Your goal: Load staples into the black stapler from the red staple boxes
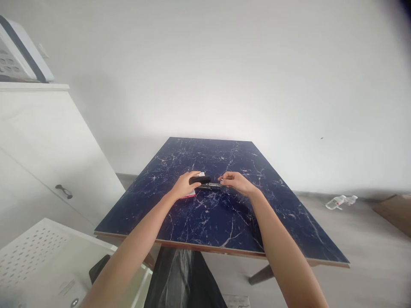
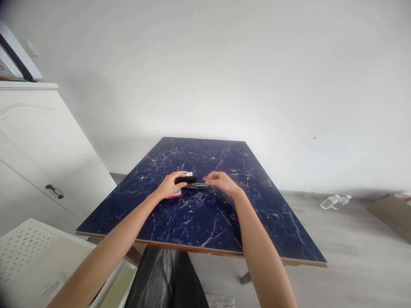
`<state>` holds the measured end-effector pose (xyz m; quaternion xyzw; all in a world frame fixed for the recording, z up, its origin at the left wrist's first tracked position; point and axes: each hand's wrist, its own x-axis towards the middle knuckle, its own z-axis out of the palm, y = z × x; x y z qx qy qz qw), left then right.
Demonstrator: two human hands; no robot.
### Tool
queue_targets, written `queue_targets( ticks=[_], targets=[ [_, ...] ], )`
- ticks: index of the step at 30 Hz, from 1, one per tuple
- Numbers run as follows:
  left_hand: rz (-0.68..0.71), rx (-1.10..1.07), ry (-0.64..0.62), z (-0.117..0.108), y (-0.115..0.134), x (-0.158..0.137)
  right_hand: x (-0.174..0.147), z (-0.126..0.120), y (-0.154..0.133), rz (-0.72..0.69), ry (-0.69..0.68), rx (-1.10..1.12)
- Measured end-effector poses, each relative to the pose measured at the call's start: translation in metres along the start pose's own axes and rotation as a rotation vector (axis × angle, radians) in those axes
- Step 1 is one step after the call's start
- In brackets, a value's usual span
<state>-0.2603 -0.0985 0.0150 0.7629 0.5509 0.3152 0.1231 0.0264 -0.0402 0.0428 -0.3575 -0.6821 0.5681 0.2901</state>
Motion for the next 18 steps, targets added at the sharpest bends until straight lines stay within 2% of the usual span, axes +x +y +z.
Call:
queue_targets(
  ticks=[4,6,12,18],
  targets=[
    [-0.003,0.05,0.012,0.001,0.005,0.0,0.008,-0.004,0.011,0.041,0.16,0.091],
    [0.007,0.068,0.011,0.002,0.005,0.0,0.013,-0.002,0.019,0.049,0.204,0.019],
    [0.044,0.097,0.043,0.004,0.004,0.0,0.022,0.008,0.031,-0.011,0.326,-0.394],
    [0.003,0.08,0.03,0.004,0.003,-0.002,0.02,0.012,0.027,-0.135,0.351,-0.344]
  ],
)
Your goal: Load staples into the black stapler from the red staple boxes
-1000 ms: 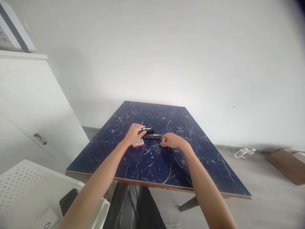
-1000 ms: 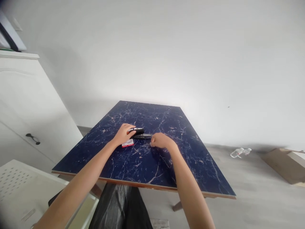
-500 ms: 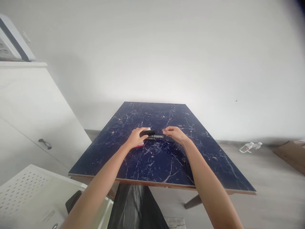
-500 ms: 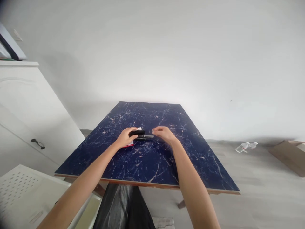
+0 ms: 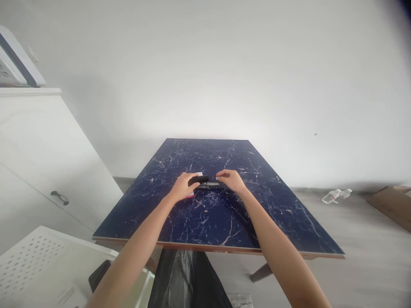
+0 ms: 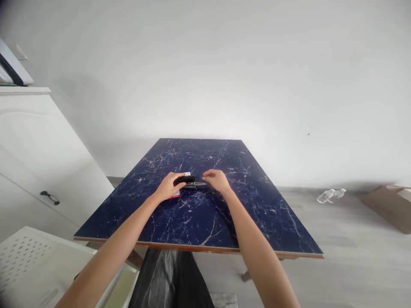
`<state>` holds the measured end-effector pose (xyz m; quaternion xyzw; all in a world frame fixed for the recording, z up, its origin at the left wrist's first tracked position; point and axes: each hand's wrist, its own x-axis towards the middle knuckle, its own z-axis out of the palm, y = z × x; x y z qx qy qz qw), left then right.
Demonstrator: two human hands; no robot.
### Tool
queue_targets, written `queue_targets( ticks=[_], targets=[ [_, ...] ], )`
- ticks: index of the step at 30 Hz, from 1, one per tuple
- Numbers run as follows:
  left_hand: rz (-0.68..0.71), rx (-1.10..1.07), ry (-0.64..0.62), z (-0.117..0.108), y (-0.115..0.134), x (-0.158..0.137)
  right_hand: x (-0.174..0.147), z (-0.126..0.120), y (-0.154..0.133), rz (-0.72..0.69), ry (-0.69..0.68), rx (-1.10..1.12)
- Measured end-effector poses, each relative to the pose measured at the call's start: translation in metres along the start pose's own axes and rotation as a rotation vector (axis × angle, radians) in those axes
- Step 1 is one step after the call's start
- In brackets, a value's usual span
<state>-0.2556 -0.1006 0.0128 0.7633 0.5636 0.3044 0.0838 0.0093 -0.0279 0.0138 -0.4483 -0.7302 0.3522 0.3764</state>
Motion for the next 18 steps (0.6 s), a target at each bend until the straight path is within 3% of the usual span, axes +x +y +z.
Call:
queue_targets(
  ticks=[5,11,18],
  targets=[
    [-0.01,0.001,-0.002,0.0,-0.001,-0.001,-0.008,0.012,-0.011,-0.126,-0.055,-0.036],
    [-0.052,-0.019,-0.04,-0.002,0.0,-0.002,-0.013,0.018,-0.02,-0.103,-0.063,-0.066],
    [-0.066,-0.032,-0.059,-0.001,-0.002,-0.001,-0.018,0.027,-0.026,-0.169,-0.035,-0.304]
  ],
)
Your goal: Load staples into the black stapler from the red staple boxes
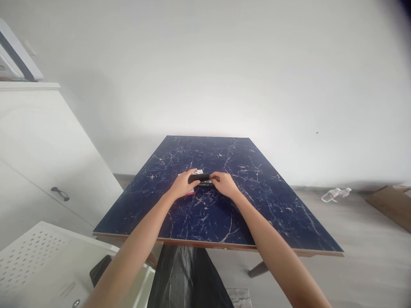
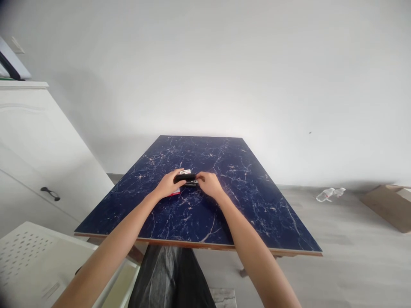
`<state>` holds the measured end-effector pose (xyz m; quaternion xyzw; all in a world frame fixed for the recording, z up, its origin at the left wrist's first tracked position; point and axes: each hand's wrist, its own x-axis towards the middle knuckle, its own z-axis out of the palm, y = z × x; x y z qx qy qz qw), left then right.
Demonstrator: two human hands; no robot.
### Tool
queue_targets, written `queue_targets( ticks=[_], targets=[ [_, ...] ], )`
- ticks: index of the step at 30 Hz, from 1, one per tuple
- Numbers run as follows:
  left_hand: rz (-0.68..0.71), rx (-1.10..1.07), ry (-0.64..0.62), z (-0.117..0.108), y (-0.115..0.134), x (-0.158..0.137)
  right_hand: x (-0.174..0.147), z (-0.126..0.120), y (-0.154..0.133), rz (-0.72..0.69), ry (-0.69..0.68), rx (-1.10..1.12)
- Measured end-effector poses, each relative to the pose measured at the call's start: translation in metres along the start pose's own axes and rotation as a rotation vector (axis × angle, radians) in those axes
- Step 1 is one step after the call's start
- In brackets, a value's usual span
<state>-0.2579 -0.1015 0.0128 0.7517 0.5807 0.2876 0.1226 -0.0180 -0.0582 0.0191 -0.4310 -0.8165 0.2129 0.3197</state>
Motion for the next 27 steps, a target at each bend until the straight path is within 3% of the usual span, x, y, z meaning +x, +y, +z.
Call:
queue_targets(
  ticks=[4,11,18,27],
  targets=[
    [0.011,0.016,-0.007,0.001,-0.001,0.001,0.0,0.002,-0.003,-0.009,-0.004,-0.055],
    [0.007,0.02,-0.019,0.002,-0.003,0.001,-0.002,-0.009,-0.002,-0.092,-0.137,-0.159],
    [0.027,0.021,-0.02,0.0,-0.001,0.001,-0.002,-0.012,0.0,-0.06,-0.097,-0.206],
    [0.033,0.041,-0.023,0.0,0.0,0.002,-0.001,-0.01,0.008,0.033,-0.114,0.07]
  ],
)
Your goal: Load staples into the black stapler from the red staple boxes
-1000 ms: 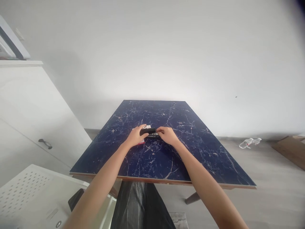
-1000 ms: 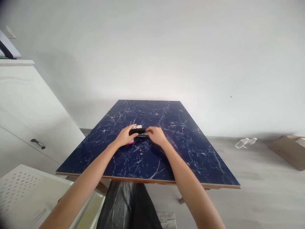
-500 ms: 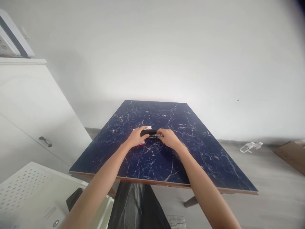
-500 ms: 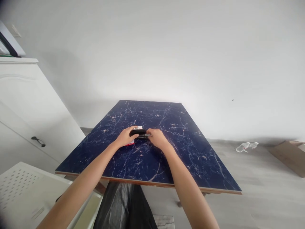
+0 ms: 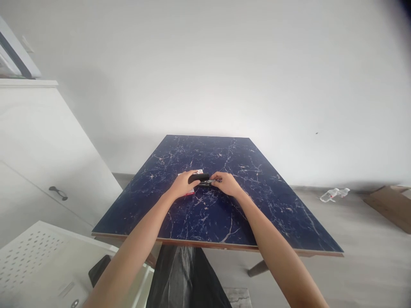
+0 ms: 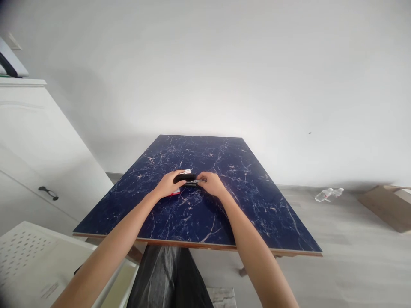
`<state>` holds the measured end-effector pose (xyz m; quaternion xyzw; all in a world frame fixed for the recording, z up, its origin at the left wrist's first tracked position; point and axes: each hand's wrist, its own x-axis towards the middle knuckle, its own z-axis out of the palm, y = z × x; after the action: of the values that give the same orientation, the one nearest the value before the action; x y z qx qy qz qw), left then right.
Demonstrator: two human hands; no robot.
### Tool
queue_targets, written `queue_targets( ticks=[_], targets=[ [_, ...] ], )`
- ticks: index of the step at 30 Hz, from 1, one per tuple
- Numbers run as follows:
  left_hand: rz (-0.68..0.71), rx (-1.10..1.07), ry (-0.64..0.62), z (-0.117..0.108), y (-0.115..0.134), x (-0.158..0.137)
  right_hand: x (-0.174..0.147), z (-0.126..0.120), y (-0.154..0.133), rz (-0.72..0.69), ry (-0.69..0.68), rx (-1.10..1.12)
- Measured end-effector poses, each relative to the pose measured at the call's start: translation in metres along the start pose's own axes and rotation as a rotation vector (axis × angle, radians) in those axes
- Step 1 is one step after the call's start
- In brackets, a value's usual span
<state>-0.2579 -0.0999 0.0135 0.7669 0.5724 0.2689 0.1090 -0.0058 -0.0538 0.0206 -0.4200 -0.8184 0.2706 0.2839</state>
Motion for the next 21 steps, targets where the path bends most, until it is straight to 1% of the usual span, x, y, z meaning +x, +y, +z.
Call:
queue_targets(
  ticks=[8,11,14,19,21],
  targets=[
    [0.013,-0.013,0.007,0.001,-0.0016,0.0002,-0.0007,-0.0036,-0.0057,0.047,-0.024,0.063],
    [0.017,-0.016,0.014,0.0009,-0.0014,0.0005,-0.0014,-0.0049,-0.0071,0.035,-0.028,0.034],
    [0.018,-0.016,0.016,0.0008,-0.0013,0.0005,-0.0012,-0.0042,-0.0059,0.013,-0.003,-0.024],
    [0.023,-0.002,0.01,0.0004,-0.0012,0.0001,-0.0002,-0.0022,-0.0012,0.032,-0.012,0.042],
    [0.022,-0.002,0.011,0.0002,-0.0009,0.0002,0.0,-0.0018,0.0005,0.03,-0.016,0.037]
  ],
)
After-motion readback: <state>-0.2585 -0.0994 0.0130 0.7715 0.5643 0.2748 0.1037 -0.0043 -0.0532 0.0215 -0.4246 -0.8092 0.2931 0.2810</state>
